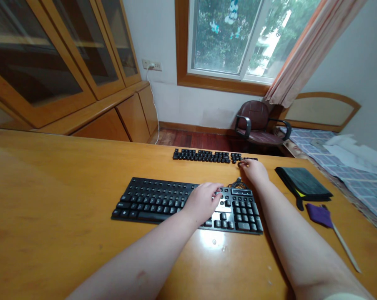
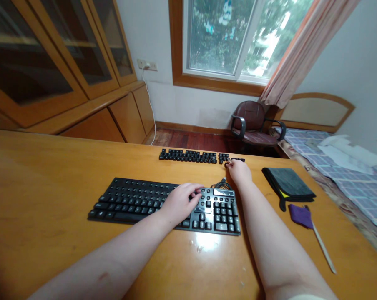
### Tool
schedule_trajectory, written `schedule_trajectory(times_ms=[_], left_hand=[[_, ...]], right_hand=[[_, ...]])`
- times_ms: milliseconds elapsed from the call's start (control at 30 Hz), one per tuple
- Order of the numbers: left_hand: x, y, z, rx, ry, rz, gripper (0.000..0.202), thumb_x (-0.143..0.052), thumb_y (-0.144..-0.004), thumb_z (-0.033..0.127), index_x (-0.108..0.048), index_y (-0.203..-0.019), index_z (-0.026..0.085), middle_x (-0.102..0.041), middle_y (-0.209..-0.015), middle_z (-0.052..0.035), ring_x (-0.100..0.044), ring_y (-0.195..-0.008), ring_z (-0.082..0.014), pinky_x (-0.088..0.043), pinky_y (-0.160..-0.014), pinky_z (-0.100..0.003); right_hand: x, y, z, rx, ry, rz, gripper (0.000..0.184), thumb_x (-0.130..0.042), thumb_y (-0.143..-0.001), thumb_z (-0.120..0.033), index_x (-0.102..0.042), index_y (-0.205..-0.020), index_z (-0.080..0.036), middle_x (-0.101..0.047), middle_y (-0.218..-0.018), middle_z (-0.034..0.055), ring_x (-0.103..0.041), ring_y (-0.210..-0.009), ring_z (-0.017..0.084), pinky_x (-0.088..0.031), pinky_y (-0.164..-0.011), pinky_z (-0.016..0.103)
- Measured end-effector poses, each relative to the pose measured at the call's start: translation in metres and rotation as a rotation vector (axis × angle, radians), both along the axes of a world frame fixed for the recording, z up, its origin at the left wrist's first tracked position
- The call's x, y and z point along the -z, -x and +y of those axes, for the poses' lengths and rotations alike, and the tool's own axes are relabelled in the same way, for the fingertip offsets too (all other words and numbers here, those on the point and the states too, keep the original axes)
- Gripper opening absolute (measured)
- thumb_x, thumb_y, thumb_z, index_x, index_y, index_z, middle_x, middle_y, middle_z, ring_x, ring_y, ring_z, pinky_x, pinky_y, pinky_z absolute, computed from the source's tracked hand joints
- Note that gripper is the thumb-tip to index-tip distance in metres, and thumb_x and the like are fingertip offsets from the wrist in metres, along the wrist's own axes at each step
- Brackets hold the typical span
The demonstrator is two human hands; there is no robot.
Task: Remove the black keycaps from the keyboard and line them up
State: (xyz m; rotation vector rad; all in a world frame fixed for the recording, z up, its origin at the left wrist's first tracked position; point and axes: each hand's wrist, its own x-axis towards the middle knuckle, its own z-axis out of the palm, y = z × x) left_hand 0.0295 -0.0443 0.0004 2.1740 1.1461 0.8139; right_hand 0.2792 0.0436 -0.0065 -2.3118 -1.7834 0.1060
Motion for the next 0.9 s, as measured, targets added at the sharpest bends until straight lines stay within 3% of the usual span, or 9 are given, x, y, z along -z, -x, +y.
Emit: schedule_trajectory(times_ms=[167, 400, 900], left_hand=[[-0.0004, 0.0001, -0.0002, -0.008, -0.001, -0.001, 0.027, -0.051, -0.082, 0.021, -0.06, -0.107, 0.021, -0.065, -0.098, -0.0032, -0.059, -0.089, -0.0176, -0.045, -0.081, -0.029], [-0.0005, 0.0008, 0.0003, 0.006, -0.009, 0.004, 0.027, -0.05, -0.083, 0.021, -0.06, -0.107, 0.021, -0.065, -0.099, -0.0031, -0.059, -0.09, -0.0174, -0.046, -0.081, -0.029], [-0.0038, 0.0009, -0.0006, 0.003, 0.005, 0.037, 0.028, -0.05, -0.082, 0.02, -0.061, -0.108, 0.022, -0.065, -0.1, -0.0036, -0.059, -0.09, -0.018, -0.045, -0.082, -0.03]], right_hand=[[0.0031, 0.0001, 0.0006, 0.02, -0.065, 0.001, 0.035, -0.045, -0.083, -0.036, -0.063, -0.108, -0.019, -0.066, -0.101, 0.0119, -0.059, -0.09, 0.023, -0.04, -0.071, 0.029], [0.0079, -0.0039, 0.0009, -0.028, -0.124, 0.014, 0.03, -0.047, -0.08, -0.032, -0.064, -0.102, -0.018, -0.065, -0.101, 0.0101, -0.057, -0.093, 0.023, -0.04, -0.074, 0.029], [0.0079, 0.0029, 0.006, -0.013, -0.068, -0.079, 0.03, -0.043, -0.085, -0.031, -0.064, -0.102, -0.019, -0.063, -0.107, 0.0114, -0.056, -0.094, 0.022, -0.039, -0.072, 0.028]])
